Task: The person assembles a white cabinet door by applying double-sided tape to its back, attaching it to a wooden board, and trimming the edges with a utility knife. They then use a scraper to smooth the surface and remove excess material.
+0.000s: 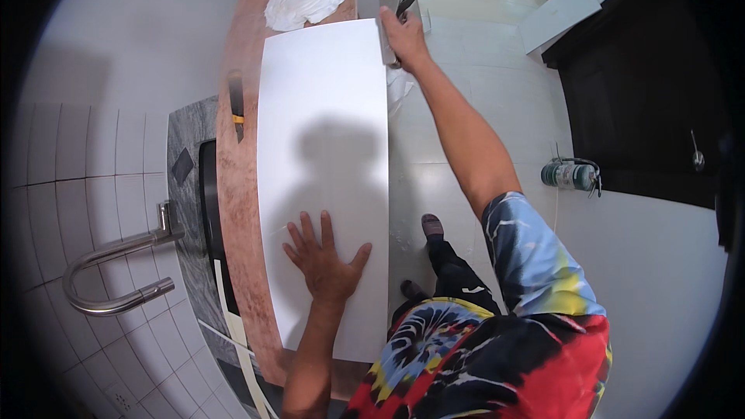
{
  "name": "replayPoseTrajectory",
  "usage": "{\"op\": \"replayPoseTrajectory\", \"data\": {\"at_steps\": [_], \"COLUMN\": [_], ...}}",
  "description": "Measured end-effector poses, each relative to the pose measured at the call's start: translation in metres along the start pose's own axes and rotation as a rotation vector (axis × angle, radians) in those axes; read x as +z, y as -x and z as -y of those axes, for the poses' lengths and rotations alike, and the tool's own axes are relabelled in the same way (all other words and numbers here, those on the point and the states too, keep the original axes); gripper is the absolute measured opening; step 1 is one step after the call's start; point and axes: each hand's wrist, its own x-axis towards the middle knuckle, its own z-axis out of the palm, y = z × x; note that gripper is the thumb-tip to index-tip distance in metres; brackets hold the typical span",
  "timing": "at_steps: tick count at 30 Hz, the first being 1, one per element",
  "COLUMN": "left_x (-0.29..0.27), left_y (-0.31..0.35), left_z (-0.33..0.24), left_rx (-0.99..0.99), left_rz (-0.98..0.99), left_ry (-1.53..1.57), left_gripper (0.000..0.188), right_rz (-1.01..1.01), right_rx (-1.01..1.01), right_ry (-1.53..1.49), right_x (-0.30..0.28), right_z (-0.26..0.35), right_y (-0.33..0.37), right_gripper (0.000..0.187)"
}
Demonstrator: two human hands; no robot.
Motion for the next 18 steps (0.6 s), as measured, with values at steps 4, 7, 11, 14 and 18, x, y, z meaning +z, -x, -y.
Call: {"op": "replayPoseTrajectory", "data": {"at_steps": [4, 7, 11, 14, 18], "left_x": [-0.001, 0.001, 0.003, 0.005, 0.007], "left_y": [-0.001, 0.000, 0.001, 0.002, 0.001], "left_z": [0.002, 0.002, 0.003, 0.004, 0.002], "left_rx": [0.007, 0.028, 0.043, 0.055, 0.070], "left_rz": [0.025, 0.029, 0.016, 0.002, -0.058], "left_ry": [-0.001, -0.007, -0.028, -0.028, -0.032], "left_gripper": [0.105, 0.104, 0.102, 0.100, 0.097], "right_rz": [0.018, -0.009, -0.023, -0.015, -0.010], "right_rx": [0.062, 0.048, 0.038, 0.053, 0.065], "right_ry": [-0.005, -0.025, 0.138, 0.107, 0.153], "right_x": [0.006, 0.008, 0.005, -0.003, -0.014], "right_z": [-0.006, -0.010, -0.001, -0.002, 0.014], "right_y": [-0.025, -0.023, 0.011, 0.050, 0.112], "right_gripper": [0.059, 0.059, 0.059, 0.058, 0.058]}}
